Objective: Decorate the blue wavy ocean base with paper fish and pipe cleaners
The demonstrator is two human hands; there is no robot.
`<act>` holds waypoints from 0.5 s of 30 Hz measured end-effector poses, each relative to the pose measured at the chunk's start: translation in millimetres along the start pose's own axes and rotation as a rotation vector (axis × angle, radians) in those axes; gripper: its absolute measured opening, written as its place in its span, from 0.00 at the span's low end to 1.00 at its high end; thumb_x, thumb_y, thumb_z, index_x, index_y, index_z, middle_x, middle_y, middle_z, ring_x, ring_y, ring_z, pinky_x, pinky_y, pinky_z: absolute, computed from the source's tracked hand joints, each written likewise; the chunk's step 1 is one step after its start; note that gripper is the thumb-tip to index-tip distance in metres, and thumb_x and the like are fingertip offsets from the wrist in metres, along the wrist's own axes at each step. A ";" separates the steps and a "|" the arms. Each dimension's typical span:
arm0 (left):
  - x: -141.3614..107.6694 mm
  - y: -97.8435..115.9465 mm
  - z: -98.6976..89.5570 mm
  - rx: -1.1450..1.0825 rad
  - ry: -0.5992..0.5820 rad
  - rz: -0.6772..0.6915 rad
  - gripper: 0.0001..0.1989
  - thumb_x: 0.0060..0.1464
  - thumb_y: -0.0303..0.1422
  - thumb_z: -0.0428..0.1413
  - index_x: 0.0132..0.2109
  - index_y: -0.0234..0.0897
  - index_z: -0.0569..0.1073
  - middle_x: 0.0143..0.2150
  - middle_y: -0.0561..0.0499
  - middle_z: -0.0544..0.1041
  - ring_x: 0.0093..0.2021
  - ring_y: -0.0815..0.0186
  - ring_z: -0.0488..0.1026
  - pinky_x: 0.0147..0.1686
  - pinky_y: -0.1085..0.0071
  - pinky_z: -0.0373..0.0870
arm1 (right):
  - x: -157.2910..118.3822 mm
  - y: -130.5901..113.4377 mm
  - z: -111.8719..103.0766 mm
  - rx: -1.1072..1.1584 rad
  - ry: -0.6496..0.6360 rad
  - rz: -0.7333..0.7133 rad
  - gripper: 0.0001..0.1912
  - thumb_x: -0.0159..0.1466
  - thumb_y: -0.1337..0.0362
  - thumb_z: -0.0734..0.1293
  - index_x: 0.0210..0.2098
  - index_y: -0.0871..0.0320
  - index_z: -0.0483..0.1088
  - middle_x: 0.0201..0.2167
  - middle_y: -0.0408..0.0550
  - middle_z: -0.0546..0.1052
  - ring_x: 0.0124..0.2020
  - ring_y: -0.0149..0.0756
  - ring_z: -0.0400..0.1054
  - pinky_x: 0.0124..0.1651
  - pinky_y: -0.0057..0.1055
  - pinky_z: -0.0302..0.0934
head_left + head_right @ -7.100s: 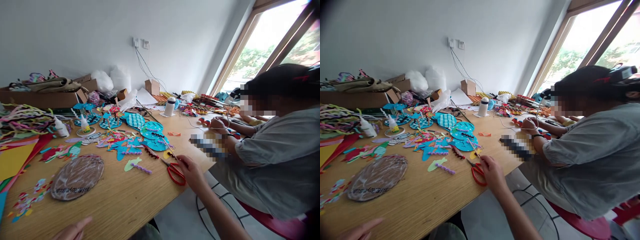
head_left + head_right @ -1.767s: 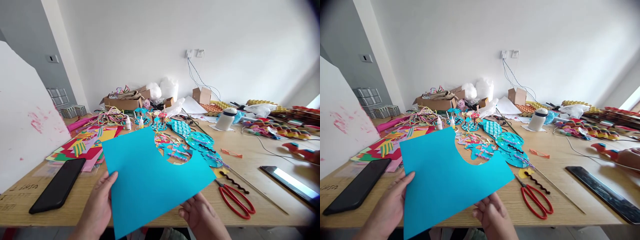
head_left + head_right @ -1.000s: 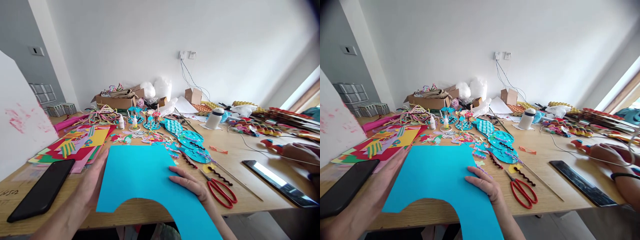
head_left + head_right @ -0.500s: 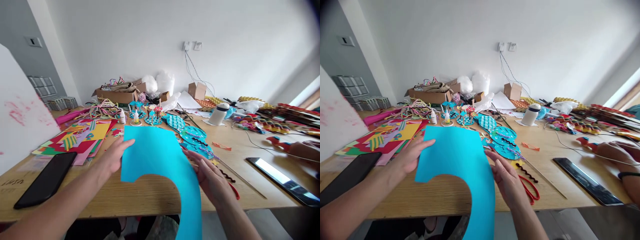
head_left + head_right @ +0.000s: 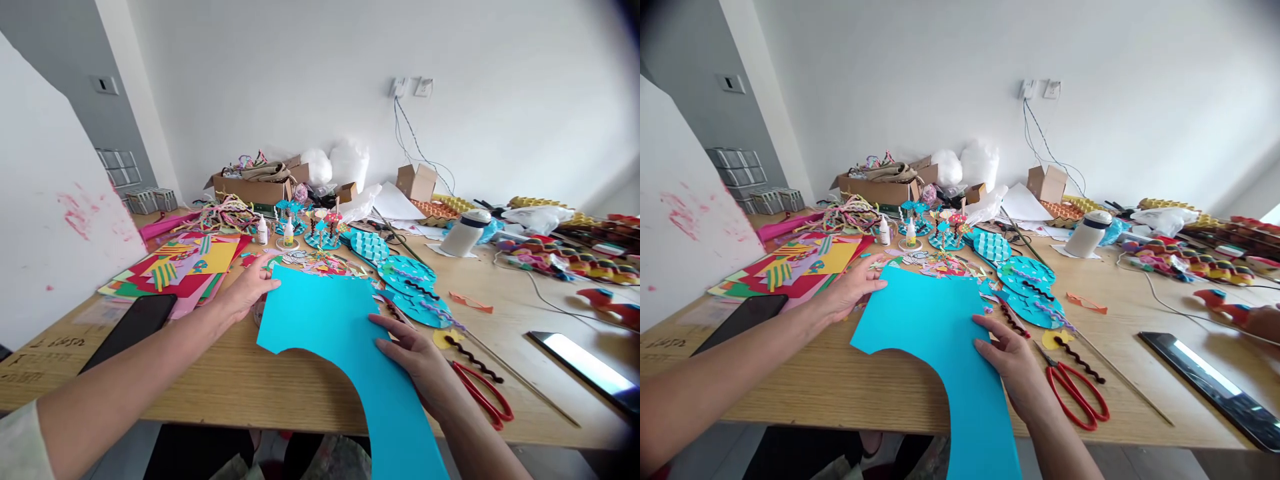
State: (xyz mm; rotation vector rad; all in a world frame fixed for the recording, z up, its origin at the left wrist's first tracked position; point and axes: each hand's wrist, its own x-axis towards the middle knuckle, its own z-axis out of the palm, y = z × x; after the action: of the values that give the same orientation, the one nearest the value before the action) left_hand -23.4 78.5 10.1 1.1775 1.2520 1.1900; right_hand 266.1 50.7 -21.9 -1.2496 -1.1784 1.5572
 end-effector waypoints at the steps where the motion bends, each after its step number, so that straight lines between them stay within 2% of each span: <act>1: -1.9 -5.4 -3.9 0.031 0.006 -0.013 0.37 0.40 0.32 0.59 0.58 0.39 0.56 0.33 0.53 0.73 0.29 0.67 0.70 0.27 0.72 0.64 | 2.8 3.1 1.8 -0.005 -0.010 0.006 0.29 0.47 0.56 0.73 0.48 0.53 0.69 0.39 0.47 0.76 0.31 0.38 0.72 0.33 0.33 0.67; 4: -5.9 -20.1 -14.3 0.134 0.032 -0.033 0.26 0.39 0.32 0.59 0.49 0.35 0.68 0.31 0.52 0.72 0.30 0.66 0.69 0.27 0.72 0.63 | 11.6 11.0 7.3 -0.050 -0.018 -0.001 0.29 0.46 0.56 0.72 0.48 0.53 0.69 0.41 0.47 0.75 0.32 0.38 0.71 0.33 0.33 0.67; 6: -6.7 -28.4 -20.0 0.201 0.057 -0.032 0.21 0.38 0.33 0.58 0.43 0.33 0.71 0.32 0.52 0.71 0.32 0.65 0.69 0.30 0.71 0.63 | 16.3 14.3 11.3 -0.083 -0.025 0.004 0.31 0.46 0.55 0.72 0.48 0.53 0.69 0.38 0.46 0.75 0.31 0.37 0.71 0.31 0.32 0.66; 11: -4.4 -44.2 -31.6 0.334 0.077 -0.008 0.21 0.37 0.36 0.57 0.43 0.34 0.72 0.35 0.50 0.73 0.35 0.62 0.69 0.35 0.69 0.64 | 20.7 12.7 20.3 -0.101 -0.055 0.053 0.34 0.43 0.54 0.73 0.49 0.56 0.67 0.31 0.45 0.75 0.28 0.37 0.70 0.30 0.32 0.65; 15: -3.8 -54.7 -38.3 0.414 0.085 -0.021 0.22 0.38 0.37 0.57 0.44 0.35 0.73 0.27 0.53 0.72 0.29 0.63 0.69 0.31 0.68 0.64 | 22.3 7.0 21.5 -0.088 -0.080 0.083 0.34 0.44 0.54 0.73 0.50 0.55 0.66 0.31 0.44 0.76 0.30 0.39 0.71 0.32 0.34 0.66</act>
State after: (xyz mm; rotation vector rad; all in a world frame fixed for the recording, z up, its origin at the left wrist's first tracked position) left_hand -62.1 71.7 -43.9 1.4175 1.6233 0.9999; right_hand 240.5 66.4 -32.3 -1.3189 -1.2725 1.6443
